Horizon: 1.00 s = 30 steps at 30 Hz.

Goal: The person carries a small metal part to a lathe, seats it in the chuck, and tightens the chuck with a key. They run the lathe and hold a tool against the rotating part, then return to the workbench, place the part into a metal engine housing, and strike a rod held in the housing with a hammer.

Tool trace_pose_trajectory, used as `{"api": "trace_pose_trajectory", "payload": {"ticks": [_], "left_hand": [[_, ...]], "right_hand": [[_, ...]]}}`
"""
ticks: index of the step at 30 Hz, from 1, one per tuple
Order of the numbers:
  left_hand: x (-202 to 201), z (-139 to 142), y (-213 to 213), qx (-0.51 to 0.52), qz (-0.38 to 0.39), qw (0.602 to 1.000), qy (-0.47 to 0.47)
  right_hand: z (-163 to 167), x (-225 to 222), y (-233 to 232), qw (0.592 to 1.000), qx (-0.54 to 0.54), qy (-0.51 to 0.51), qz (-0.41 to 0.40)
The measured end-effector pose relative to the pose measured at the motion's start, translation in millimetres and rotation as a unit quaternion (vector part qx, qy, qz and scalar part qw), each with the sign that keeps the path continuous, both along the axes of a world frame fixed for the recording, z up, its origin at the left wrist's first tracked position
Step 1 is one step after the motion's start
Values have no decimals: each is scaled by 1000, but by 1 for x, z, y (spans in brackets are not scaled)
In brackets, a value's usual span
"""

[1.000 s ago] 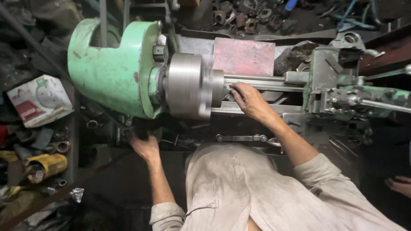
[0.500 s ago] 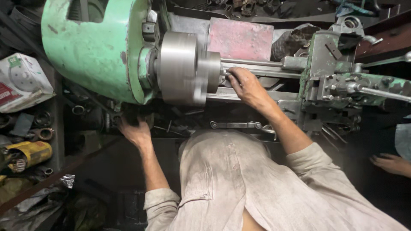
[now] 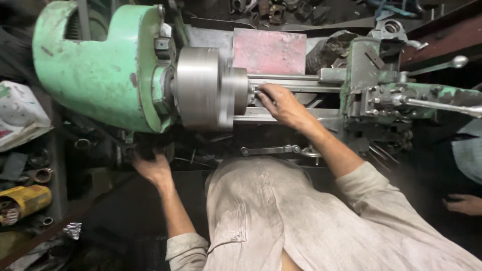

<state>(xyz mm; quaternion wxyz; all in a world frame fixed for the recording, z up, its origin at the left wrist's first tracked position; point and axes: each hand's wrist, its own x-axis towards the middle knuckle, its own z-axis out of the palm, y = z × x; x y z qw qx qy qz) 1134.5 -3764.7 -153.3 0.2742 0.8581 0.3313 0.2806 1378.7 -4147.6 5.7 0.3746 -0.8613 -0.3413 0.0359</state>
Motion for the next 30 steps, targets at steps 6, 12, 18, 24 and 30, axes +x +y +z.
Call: {"api": "trace_pose_trajectory", "payload": {"ticks": [6,12,18,24,30], "left_hand": [[2,-2,-1,-2,25,1000,-17],[9,28,-13,-117,52,992,1],[8,31,-13,-3,30,998,-52],[8,16,-7,-96,67,993,-26],[7,4,-4,-33,75,997,-9]], "right_hand": [[6,0,1,999,10,30,-8],[8,2,1,1000,-5,29,10],[13,0,-4,1000,-25,10,-1],[12,-6,7,1000,-19,13,-16],[3,-7,6,1000,-20,0,-1]]}}
